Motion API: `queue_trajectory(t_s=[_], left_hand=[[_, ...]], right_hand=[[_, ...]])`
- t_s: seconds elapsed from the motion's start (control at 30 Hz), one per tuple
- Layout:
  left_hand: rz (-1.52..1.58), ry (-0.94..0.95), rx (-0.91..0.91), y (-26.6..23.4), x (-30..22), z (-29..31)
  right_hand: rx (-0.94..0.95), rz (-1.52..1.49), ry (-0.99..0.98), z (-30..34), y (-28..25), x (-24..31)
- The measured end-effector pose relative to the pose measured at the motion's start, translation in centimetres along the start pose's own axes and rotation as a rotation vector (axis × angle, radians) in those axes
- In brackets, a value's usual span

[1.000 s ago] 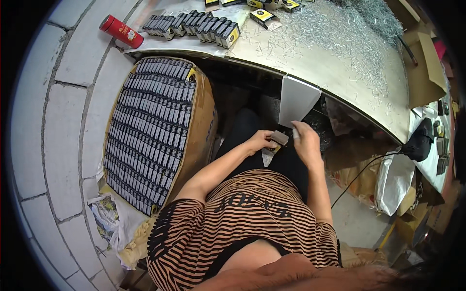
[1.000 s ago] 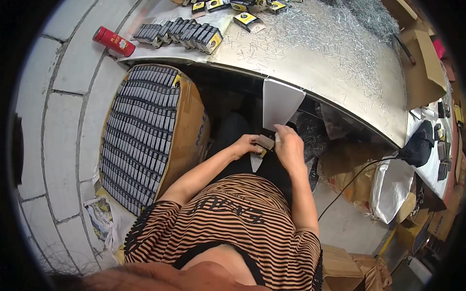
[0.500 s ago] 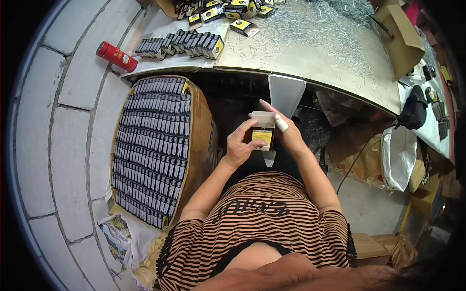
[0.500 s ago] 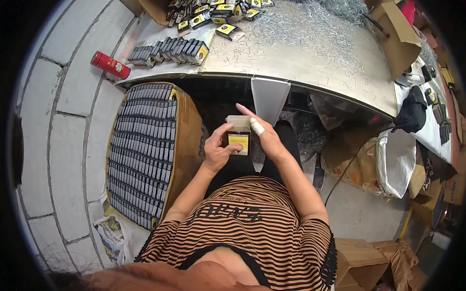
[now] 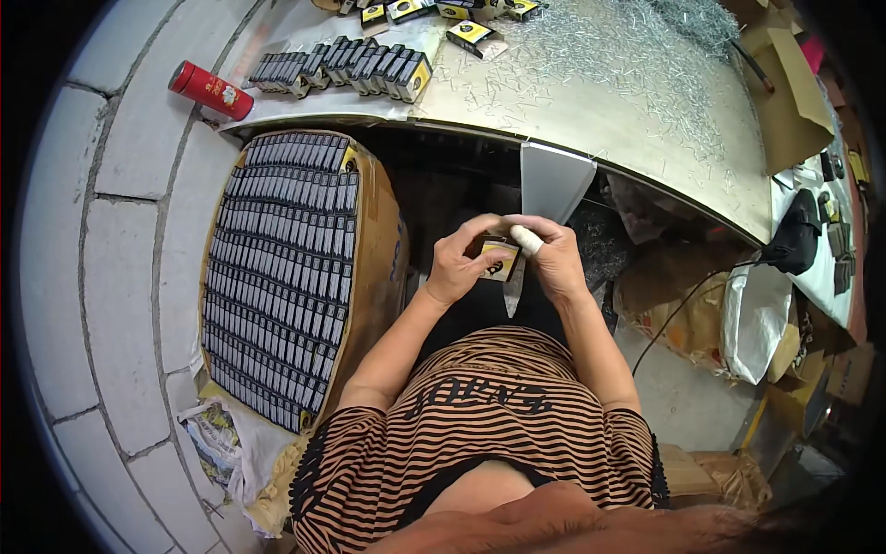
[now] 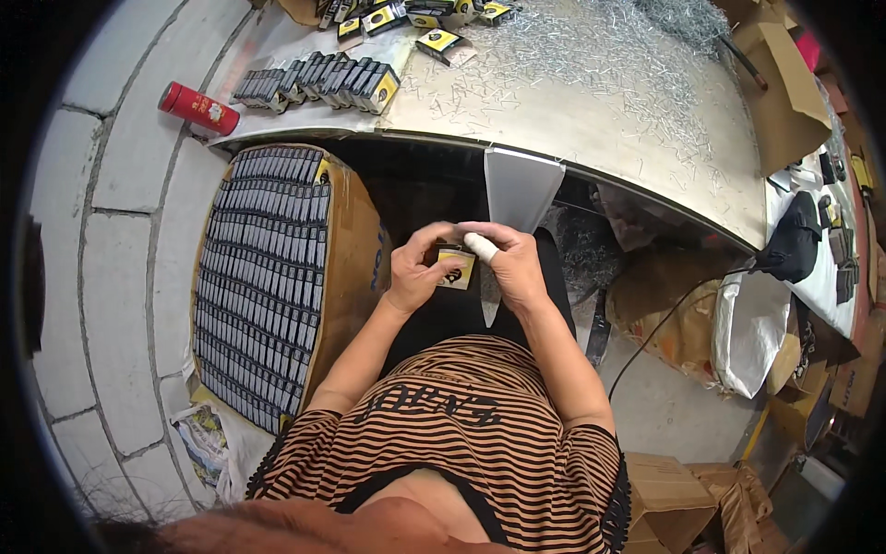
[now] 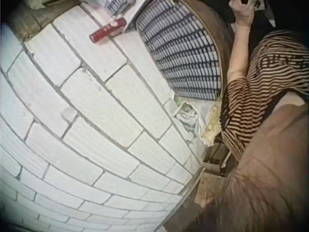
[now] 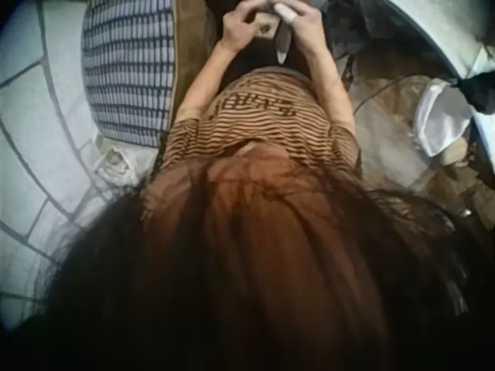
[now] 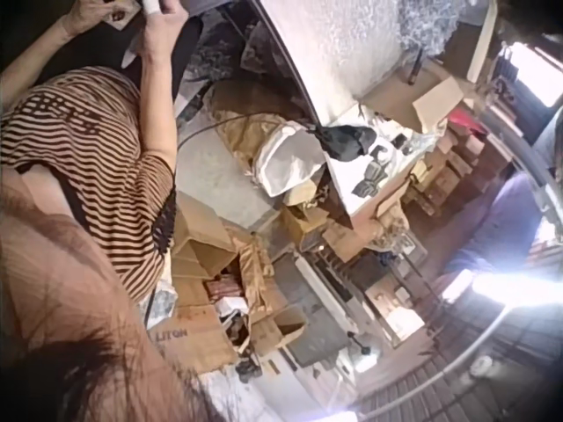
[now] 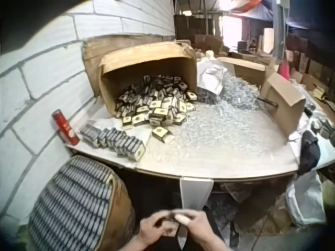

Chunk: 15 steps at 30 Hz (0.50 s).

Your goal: Assembling, labeling, and packaging small components into boxes and trays.

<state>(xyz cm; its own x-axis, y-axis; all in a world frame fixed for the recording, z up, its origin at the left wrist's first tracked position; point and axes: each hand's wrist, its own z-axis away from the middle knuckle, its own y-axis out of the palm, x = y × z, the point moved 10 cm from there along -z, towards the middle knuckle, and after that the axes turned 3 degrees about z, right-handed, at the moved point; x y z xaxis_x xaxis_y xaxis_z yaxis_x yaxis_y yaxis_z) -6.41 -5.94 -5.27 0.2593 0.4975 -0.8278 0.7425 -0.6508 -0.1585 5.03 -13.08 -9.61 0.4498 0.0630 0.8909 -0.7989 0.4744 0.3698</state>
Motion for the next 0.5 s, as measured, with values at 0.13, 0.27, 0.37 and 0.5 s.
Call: queue_trajectory(t_s=[0.13,0.27,0.37,0.5], left_hand=[[0.137,-0.374,0.048,0.8,3.0,-0.9],[0.1,-0.391,0.034,1.2,3.1,-2.1],[0.002,-0.346,0.048,1.5,3.0,-2.8],[0.011,-0.374,0.034,1.6,3.4,-3.8]], right_hand=[[0.016,0.179,-0.265,-1.0,-0.6,2.6],[-0.033,0.265,-0.184,-2.2,-1.5,3.3],[-0.029,0.296,-0.073,-3.3,-3.2,2.9],[0.037,0.333,-0.13,-3.5,-2.6,5.3]])
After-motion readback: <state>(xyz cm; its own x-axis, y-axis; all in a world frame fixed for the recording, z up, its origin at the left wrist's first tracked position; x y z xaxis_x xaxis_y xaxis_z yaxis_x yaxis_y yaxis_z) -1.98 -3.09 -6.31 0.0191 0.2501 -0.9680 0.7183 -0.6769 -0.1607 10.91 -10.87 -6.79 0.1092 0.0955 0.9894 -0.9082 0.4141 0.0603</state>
